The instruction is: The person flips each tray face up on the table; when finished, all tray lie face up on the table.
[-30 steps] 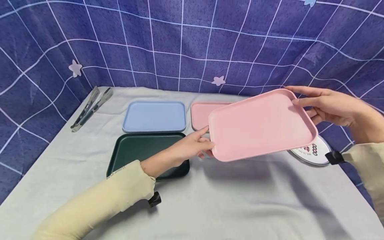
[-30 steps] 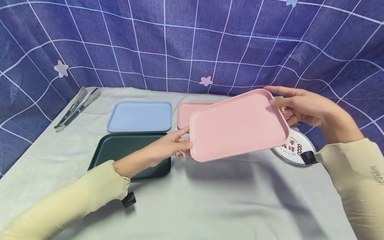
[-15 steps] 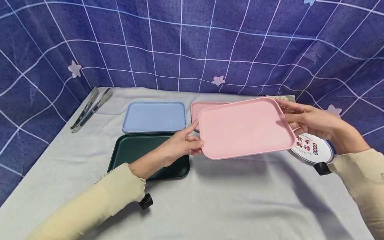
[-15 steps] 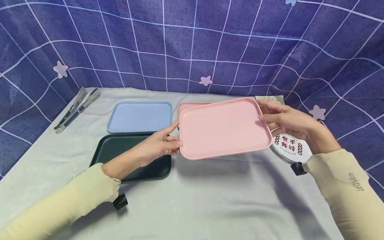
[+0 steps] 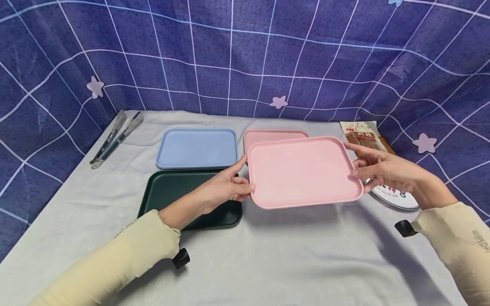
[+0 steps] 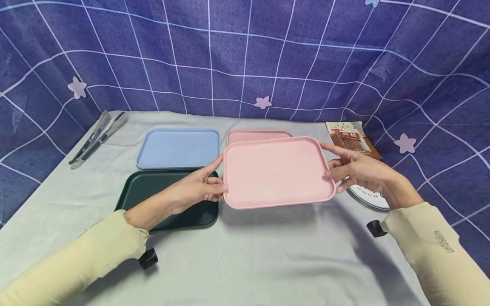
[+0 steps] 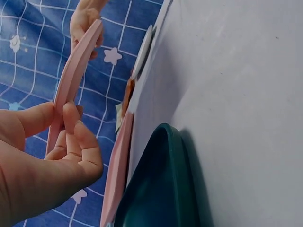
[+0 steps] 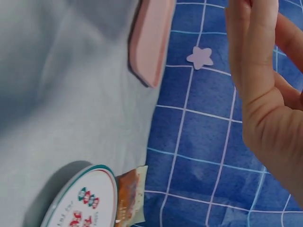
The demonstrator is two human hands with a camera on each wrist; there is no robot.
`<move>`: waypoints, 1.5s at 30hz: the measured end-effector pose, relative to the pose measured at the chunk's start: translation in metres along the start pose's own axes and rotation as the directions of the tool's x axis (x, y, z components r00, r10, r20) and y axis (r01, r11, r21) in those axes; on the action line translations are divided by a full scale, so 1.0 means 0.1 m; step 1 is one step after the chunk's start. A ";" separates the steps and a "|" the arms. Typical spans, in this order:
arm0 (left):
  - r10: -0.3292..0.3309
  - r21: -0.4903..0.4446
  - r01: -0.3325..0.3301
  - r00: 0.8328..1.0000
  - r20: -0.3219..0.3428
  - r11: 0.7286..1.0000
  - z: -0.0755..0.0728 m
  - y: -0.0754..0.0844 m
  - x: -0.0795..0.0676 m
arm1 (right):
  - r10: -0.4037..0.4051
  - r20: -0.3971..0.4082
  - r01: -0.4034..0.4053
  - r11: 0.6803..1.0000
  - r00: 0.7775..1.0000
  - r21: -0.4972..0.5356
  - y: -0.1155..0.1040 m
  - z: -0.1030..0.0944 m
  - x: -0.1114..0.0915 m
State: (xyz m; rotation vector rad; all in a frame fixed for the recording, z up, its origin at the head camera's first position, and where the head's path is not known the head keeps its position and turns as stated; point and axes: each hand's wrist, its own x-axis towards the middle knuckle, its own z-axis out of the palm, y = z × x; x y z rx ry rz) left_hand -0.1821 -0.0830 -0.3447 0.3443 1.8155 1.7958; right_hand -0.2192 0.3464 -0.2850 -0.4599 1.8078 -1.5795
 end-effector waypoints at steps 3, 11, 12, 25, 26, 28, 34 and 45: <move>-0.028 0.041 0.029 1.000 -0.006 0.999 -0.02 -0.01 -0.02 | 0.019 0.018 -0.020 0.999 1.000 0.029 0.06 0.00 0.00; -0.078 0.136 0.080 0.997 -0.020 0.988 -0.03 -0.06 -0.02 | 0.135 0.018 -0.135 0.990 0.991 -0.035 0.27 0.01 0.03; -0.081 0.152 0.084 0.996 -0.027 0.985 -0.03 -0.06 -0.03 | 0.150 0.017 -0.149 0.988 0.988 -0.044 0.29 0.02 0.04; -0.122 0.270 0.129 0.992 -0.042 0.954 -0.04 -0.14 0.00 | 0.192 -0.096 -0.203 0.971 0.977 -0.125 0.48 0.11 0.15; -0.124 0.273 0.131 0.991 -0.042 0.953 -0.04 -0.14 0.00 | 0.184 -0.093 -0.195 0.973 0.979 -0.126 0.49 0.11 0.16; -0.127 0.278 0.134 0.991 -0.043 0.951 -0.04 -0.15 0.00 | 0.170 -0.082 -0.179 0.976 0.982 -0.122 0.51 0.11 0.16; -0.145 0.254 0.153 0.988 -0.049 0.955 -0.02 -0.17 0.01 | 0.158 -0.064 -0.164 0.980 0.985 -0.110 0.59 0.10 0.19; -0.153 0.266 0.160 0.987 -0.048 0.951 0.02 -0.15 0.02 | 0.214 -0.033 -0.216 0.974 0.976 -0.068 0.74 0.08 0.21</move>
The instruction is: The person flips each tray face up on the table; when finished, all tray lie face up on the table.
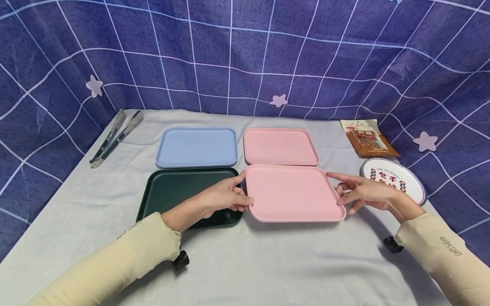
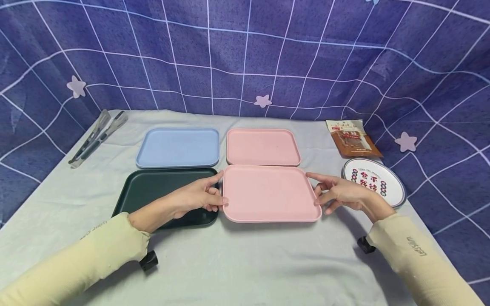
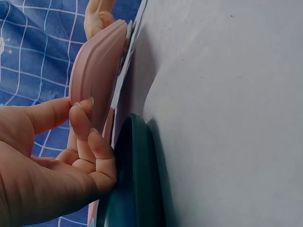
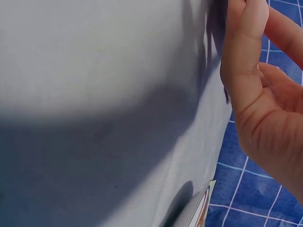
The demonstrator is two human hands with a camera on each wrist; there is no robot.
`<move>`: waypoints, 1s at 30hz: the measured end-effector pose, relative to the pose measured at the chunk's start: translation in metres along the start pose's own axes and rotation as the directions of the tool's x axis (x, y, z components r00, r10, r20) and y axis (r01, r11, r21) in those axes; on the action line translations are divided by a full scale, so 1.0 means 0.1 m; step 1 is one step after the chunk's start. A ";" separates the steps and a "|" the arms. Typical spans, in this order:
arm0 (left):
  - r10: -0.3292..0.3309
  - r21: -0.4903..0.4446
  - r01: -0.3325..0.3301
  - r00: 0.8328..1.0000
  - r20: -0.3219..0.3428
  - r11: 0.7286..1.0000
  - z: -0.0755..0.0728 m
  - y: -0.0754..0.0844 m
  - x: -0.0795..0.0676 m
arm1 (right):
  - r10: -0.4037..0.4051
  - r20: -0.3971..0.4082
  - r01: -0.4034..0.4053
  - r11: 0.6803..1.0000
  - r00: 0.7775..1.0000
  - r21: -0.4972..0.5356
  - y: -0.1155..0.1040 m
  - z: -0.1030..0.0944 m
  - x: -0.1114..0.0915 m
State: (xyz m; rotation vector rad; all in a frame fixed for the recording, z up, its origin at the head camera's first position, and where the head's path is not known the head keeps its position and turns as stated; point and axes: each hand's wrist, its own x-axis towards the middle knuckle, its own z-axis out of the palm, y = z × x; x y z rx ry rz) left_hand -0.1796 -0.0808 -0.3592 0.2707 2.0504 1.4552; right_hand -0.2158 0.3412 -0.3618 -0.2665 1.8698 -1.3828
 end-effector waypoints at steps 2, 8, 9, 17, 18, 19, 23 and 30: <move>-0.017 0.010 0.017 1.000 0.007 1.000 -0.01 0.00 0.01 | 0.018 -0.003 -0.018 1.000 1.000 0.001 0.01 -0.01 0.00; -0.049 0.028 0.048 0.998 0.039 0.998 -0.04 0.00 0.05 | 0.032 0.014 -0.031 0.999 0.999 -0.019 0.00 -0.02 0.01; -0.049 0.031 0.048 0.998 0.044 0.998 -0.04 0.00 0.06 | 0.033 0.020 -0.032 0.999 0.999 -0.020 0.00 -0.02 0.01; -0.046 0.080 0.042 0.998 0.049 0.996 -0.04 0.03 0.13 | 0.041 0.031 -0.040 0.999 0.999 -0.003 0.01 -0.04 0.04; -0.048 0.084 0.044 0.998 0.048 0.996 -0.04 0.03 0.14 | 0.041 0.030 -0.041 0.999 0.999 -0.002 0.02 -0.05 0.05; -0.054 0.087 0.050 0.997 0.046 0.995 -0.04 0.04 0.14 | 0.042 0.028 -0.042 0.999 0.999 -0.003 0.02 -0.05 0.05; -0.055 0.107 0.051 0.998 0.042 0.993 -0.04 0.04 0.14 | 0.043 0.014 -0.043 0.999 0.999 -0.012 0.01 -0.05 0.06; -0.051 0.149 0.047 0.999 0.019 0.988 -0.02 -0.01 0.18 | 0.044 0.002 -0.044 0.999 0.999 -0.020 0.01 -0.04 0.09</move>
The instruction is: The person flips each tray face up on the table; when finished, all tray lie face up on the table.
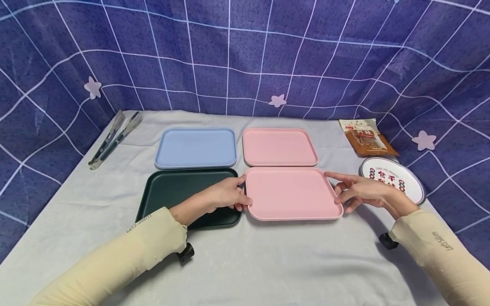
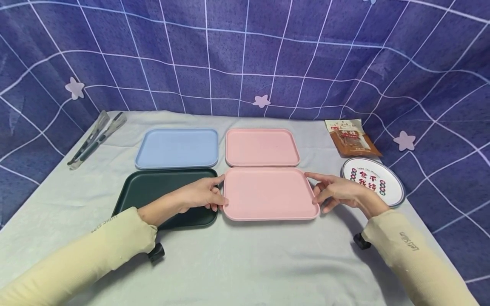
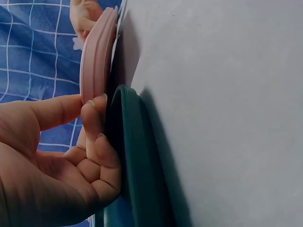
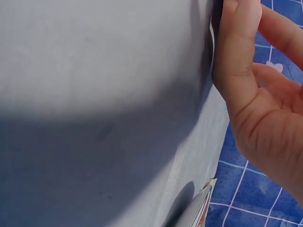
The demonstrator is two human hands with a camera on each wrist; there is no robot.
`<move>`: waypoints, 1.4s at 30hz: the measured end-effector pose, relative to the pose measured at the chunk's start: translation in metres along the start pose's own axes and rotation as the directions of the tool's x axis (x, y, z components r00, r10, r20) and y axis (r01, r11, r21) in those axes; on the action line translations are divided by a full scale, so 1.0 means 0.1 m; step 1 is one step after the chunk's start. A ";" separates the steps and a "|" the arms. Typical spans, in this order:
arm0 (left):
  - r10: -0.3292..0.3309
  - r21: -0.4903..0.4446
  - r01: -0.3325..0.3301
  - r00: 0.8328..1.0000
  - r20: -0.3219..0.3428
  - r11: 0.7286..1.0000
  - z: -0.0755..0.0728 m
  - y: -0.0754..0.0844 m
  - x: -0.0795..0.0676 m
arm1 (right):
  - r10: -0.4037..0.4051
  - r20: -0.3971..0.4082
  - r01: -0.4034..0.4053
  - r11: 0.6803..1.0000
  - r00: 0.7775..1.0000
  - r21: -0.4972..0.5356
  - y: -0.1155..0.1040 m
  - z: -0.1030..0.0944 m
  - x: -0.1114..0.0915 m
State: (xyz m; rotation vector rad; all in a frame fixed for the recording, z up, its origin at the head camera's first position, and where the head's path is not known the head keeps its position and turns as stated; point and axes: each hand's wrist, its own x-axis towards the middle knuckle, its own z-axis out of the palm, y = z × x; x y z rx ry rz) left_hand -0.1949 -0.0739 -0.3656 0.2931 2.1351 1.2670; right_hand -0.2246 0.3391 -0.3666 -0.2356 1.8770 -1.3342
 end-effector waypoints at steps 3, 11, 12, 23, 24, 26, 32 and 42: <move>0.001 0.010 -0.001 1.000 -0.003 1.000 0.01 -0.01 0.01 | 0.004 -0.004 -0.004 1.000 1.000 -0.010 0.01 0.00 0.01; -0.002 0.008 0.002 1.000 -0.011 1.000 0.04 -0.02 0.01 | 0.020 -0.023 -0.020 0.999 1.000 -0.028 0.01 0.03 0.01; -0.003 0.008 0.003 1.000 -0.012 1.000 0.04 -0.02 0.02 | 0.021 -0.024 -0.022 0.999 0.999 -0.030 0.01 0.03 0.01; 0.018 0.083 -0.017 1.000 -0.011 0.996 0.06 0.00 0.04 | 0.035 -0.039 -0.037 0.999 0.999 -0.040 0.00 0.04 0.01; 0.022 0.090 -0.021 1.000 -0.009 0.996 0.06 0.01 0.04 | 0.036 -0.041 -0.038 0.998 0.999 -0.041 0.00 0.03 0.01; 0.026 0.106 -0.025 1.000 -0.010 0.994 0.07 0.02 0.04 | 0.039 -0.043 -0.041 0.998 0.998 -0.047 0.00 0.03 0.02; 0.030 0.153 -0.026 0.999 -0.021 0.988 0.07 0.04 0.04 | 0.044 -0.052 -0.047 0.997 0.998 -0.058 0.01 0.03 0.03; 0.027 0.188 -0.020 0.999 -0.032 0.982 0.09 0.06 0.04 | 0.041 -0.064 -0.046 0.996 0.997 -0.071 0.00 0.04 0.03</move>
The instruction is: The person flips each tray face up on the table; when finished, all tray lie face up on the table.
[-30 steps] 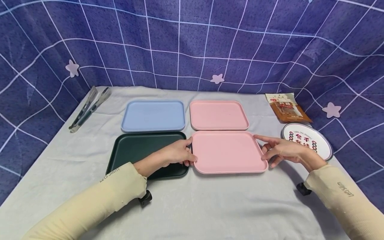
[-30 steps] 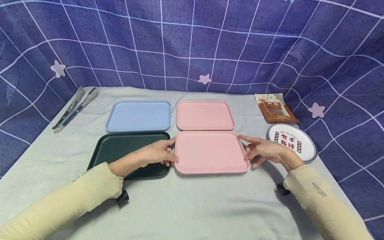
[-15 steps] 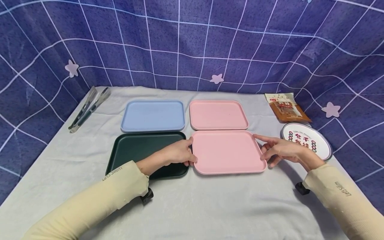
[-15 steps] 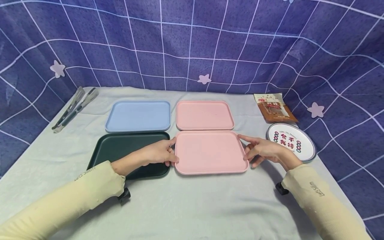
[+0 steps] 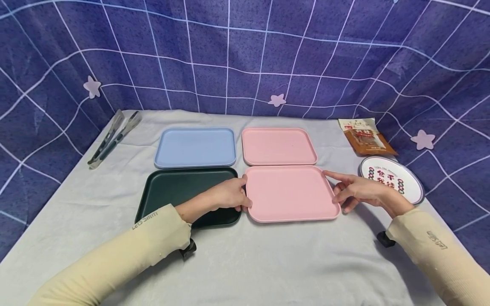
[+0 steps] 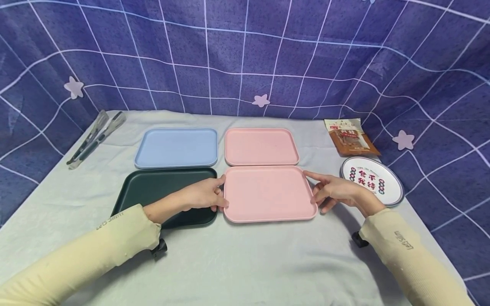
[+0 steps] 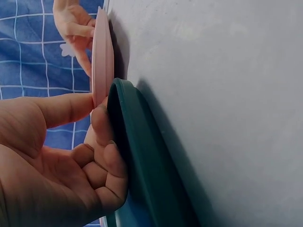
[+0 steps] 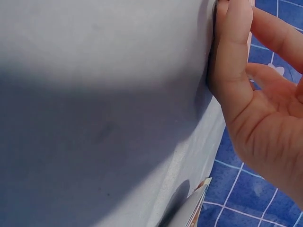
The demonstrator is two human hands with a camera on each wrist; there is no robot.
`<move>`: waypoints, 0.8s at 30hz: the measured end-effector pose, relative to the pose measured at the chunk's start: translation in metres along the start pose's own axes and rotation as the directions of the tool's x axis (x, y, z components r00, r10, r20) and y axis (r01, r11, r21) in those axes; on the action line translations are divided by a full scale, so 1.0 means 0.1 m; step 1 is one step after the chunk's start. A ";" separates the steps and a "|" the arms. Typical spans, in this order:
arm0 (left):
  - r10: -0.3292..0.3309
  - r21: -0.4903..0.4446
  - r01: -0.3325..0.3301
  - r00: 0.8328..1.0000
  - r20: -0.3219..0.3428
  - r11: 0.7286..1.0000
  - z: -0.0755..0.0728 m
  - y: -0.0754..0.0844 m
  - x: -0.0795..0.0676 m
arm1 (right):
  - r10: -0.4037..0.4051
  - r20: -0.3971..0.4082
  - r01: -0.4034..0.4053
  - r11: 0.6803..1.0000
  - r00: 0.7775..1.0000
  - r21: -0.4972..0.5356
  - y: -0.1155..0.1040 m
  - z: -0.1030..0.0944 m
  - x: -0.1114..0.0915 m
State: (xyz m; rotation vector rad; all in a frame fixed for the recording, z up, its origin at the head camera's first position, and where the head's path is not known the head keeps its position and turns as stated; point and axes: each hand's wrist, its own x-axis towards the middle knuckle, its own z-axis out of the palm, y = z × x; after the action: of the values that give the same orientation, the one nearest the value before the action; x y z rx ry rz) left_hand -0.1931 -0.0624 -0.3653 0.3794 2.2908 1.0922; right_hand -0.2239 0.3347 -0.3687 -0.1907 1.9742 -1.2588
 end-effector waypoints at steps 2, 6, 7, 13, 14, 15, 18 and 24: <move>-0.002 0.002 0.002 1.000 -0.002 1.000 0.00 0.00 0.00 | 0.000 -0.003 0.000 1.000 1.000 0.000 0.00 0.00 0.00; -0.002 0.007 0.002 1.000 -0.008 1.000 0.01 -0.01 0.00 | -0.006 -0.005 0.006 1.000 1.000 0.001 0.00 0.01 -0.01; 0.000 0.010 0.000 1.000 -0.009 1.000 0.00 -0.01 0.00 | -0.006 -0.007 0.006 1.000 1.000 0.001 0.00 0.01 -0.01; 0.003 0.033 -0.002 1.000 -0.013 0.999 0.00 0.00 0.01 | -0.017 -0.016 0.016 0.999 1.000 -0.030 -0.03 0.02 -0.02; 0.004 0.040 -0.004 1.000 -0.013 0.999 0.00 0.00 0.02 | -0.018 -0.021 0.017 0.999 1.000 -0.039 -0.04 0.02 -0.03; 0.008 0.050 -0.008 1.000 -0.012 0.999 0.01 0.00 0.02 | -0.018 -0.029 0.016 0.999 0.999 -0.051 -0.04 0.02 -0.04; 0.013 0.072 -0.012 1.000 -0.013 0.997 0.01 0.02 0.02 | -0.014 -0.053 0.010 0.996 0.998 -0.086 -0.06 0.02 -0.05; 0.002 0.101 0.000 1.000 -0.012 0.995 0.02 0.02 0.02 | -0.002 -0.077 -0.007 0.992 0.997 -0.123 -0.05 0.03 -0.04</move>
State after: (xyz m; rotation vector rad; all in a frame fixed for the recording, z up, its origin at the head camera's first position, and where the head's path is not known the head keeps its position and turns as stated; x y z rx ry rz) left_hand -0.1931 -0.0592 -0.3659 0.4146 2.3633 0.9837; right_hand -0.2204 0.3314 -0.3629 -0.2036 2.1198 -1.1583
